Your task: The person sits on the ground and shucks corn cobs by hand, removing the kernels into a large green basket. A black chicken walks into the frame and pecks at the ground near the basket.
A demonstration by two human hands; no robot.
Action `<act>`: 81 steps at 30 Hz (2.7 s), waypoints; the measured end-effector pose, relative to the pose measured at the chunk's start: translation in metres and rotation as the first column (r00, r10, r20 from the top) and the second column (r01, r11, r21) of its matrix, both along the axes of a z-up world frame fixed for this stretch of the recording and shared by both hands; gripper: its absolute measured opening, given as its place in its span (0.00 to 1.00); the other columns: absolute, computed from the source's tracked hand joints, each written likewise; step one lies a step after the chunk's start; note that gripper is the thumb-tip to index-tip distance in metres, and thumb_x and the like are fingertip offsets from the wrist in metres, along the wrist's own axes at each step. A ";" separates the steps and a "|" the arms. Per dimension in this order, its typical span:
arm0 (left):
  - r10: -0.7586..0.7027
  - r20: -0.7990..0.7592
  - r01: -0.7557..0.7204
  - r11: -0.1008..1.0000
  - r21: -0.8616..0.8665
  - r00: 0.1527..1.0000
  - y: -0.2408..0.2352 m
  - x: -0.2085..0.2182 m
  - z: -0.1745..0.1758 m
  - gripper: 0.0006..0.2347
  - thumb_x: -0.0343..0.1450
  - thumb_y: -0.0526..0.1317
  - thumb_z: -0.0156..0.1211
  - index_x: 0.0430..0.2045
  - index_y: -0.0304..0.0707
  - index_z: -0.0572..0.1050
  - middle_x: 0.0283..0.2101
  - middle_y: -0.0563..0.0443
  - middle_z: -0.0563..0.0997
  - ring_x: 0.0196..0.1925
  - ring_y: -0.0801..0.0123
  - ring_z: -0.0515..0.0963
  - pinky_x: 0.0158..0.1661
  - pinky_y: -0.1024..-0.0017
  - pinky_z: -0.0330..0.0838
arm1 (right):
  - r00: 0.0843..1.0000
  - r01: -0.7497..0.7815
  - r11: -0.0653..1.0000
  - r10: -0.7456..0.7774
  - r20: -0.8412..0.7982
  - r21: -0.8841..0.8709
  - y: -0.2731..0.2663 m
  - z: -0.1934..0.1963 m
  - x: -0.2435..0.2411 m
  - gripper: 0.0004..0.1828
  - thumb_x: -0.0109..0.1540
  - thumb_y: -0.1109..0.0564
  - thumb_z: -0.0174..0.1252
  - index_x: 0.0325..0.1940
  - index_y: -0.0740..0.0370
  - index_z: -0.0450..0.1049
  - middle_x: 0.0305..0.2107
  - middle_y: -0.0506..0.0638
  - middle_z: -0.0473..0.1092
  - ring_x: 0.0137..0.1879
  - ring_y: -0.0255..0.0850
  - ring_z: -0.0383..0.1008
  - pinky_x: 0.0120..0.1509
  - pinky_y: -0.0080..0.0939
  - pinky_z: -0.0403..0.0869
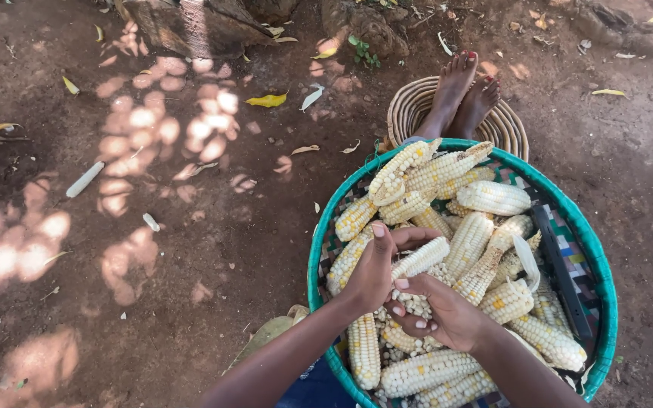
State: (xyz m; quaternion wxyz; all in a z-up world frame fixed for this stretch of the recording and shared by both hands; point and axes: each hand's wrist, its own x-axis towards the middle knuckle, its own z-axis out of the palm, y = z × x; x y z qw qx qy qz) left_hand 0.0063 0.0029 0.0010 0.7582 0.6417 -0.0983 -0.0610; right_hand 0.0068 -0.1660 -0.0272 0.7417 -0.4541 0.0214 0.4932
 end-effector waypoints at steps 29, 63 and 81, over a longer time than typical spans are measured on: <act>0.180 0.053 -0.145 0.907 -0.396 0.982 -0.003 0.004 -0.001 0.47 0.67 0.78 0.33 0.69 0.34 0.61 0.67 0.39 0.72 0.59 0.55 0.80 0.53 0.60 0.80 | 0.984 0.123 0.948 -0.077 0.163 -0.293 0.013 0.034 -0.003 0.32 0.70 0.32 0.44 0.33 0.63 0.71 0.34 0.56 0.72 0.31 0.41 0.60 0.35 0.38 0.61; 0.445 0.328 -0.412 0.895 -0.168 0.833 -0.008 -0.004 0.006 0.32 0.82 0.42 0.54 0.79 0.44 0.42 0.74 0.40 0.50 0.74 0.51 0.75 0.28 0.79 0.70 | 0.829 0.487 0.871 -0.483 0.282 0.060 -0.003 0.017 0.003 0.11 0.72 0.54 0.53 0.52 0.64 0.73 0.31 0.57 0.74 0.34 0.46 0.76 0.42 0.51 0.80; 0.203 0.112 -0.078 0.741 -0.667 0.973 -0.002 0.012 -0.010 0.23 0.80 0.41 0.58 0.69 0.32 0.64 0.46 0.39 0.85 0.47 0.52 0.87 0.58 0.50 0.80 | 0.991 0.130 0.971 -0.134 0.007 0.200 -0.019 -0.009 0.007 0.13 0.74 0.54 0.54 0.48 0.68 0.67 0.24 0.48 0.66 0.21 0.29 0.60 0.19 0.24 0.63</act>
